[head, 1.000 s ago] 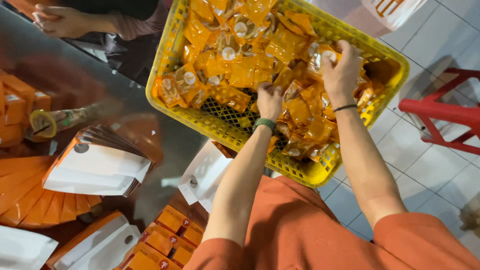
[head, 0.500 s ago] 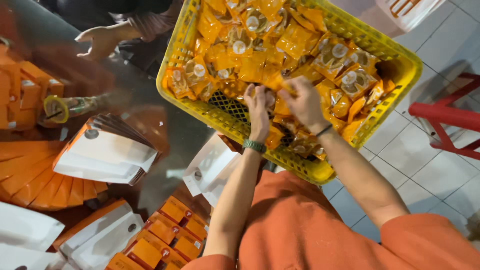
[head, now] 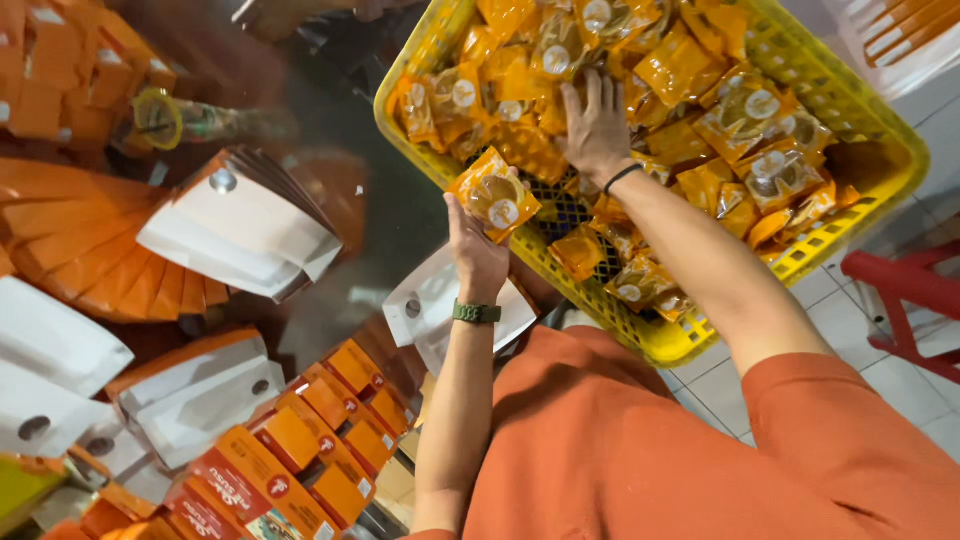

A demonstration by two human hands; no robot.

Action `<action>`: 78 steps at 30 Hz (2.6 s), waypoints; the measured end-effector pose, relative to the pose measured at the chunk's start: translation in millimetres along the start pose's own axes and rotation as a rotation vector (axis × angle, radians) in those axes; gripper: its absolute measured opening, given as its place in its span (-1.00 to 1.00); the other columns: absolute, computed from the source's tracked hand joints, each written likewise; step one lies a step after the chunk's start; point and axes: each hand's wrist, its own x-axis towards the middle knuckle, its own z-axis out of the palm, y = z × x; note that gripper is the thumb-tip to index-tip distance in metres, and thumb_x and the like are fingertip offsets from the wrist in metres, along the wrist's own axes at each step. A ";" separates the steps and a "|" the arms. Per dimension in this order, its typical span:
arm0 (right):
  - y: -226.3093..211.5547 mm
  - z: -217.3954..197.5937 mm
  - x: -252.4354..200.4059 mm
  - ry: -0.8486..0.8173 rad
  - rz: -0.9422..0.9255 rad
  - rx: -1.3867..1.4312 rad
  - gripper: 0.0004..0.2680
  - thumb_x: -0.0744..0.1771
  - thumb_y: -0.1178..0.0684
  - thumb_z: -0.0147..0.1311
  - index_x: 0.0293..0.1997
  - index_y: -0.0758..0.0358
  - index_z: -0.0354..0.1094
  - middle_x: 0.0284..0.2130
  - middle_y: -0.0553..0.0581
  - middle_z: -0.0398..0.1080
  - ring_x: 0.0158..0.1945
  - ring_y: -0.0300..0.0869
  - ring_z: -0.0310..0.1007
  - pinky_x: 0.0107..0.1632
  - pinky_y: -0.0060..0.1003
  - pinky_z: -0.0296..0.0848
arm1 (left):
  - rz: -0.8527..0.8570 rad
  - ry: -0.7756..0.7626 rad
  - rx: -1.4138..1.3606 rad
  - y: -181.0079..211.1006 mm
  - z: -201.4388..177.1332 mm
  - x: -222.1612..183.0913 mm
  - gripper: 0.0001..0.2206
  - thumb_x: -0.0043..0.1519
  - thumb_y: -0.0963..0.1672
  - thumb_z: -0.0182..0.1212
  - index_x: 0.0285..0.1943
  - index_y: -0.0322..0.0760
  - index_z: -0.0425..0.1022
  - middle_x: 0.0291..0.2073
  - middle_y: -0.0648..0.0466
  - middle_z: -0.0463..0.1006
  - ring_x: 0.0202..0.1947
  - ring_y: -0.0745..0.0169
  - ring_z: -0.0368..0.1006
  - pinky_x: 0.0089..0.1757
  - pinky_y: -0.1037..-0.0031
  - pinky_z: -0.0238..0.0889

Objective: The person picks up individually wrapped milk pies from a yellow basket and places them into cardboard boxes, then stacks the filled boxes on a table.

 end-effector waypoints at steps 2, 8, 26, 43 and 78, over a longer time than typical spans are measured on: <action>18.3 23.0 5.1 0.186 -0.108 0.004 -0.52 0.31 -0.14 0.24 0.29 0.30 0.23 0.17 0.50 0.21 0.22 0.37 0.24 0.28 0.22 0.11 | -0.004 -0.043 -0.058 1.9 -15.6 3.1 -0.25 0.29 0.27 0.00 0.38 -0.35 0.35 0.24 -0.11 0.46 0.17 -0.06 0.44 0.14 0.10 0.31; -4.9 -63.1 -36.6 0.194 0.148 0.790 -0.69 0.49 -0.15 -0.13 0.18 0.29 0.40 -0.51 -0.05 0.27 -0.62 -0.37 0.02 -0.62 -0.47 0.01 | 0.166 -0.161 0.077 -9.0 -52.0 14.1 -0.60 0.40 0.01 -0.05 0.30 -0.31 0.27 0.09 -0.10 0.48 0.02 0.03 0.51 -0.07 0.23 0.49; -113.3 -181.6 -102.8 -0.232 0.108 0.713 -0.57 0.41 0.04 0.10 0.46 0.17 0.05 0.03 0.47 0.40 0.20 0.37 0.38 0.21 0.30 0.35 | 0.276 -0.159 0.192 -53.9 -61.9 -23.5 -0.42 0.41 0.11 0.01 0.49 -0.29 0.21 0.42 -0.21 0.24 0.43 -0.07 0.12 0.37 0.02 -0.10; 2.0 -10.2 21.2 0.029 0.281 -0.086 -0.38 0.29 -0.02 0.44 0.39 0.33 0.00 0.20 0.42 0.20 0.25 0.36 0.09 0.28 0.31 0.13 | 0.068 0.086 0.191 -39.8 -151.8 -59.6 -0.67 0.22 -0.03 0.31 0.07 -0.25 0.45 -0.15 0.08 0.56 -0.17 0.24 0.52 -0.15 0.33 0.47; -271.6 142.3 -244.4 -0.343 -0.039 -0.227 -0.51 0.36 -0.43 0.02 -0.15 0.36 0.33 -0.41 0.31 0.44 -0.28 0.26 0.58 -0.21 0.11 0.50 | 0.231 0.500 1.177 -95.6 -465.3 -17.9 -0.71 0.36 0.07 0.08 0.08 0.01 0.62 -0.07 0.05 0.66 0.06 -0.03 0.54 0.05 0.17 0.44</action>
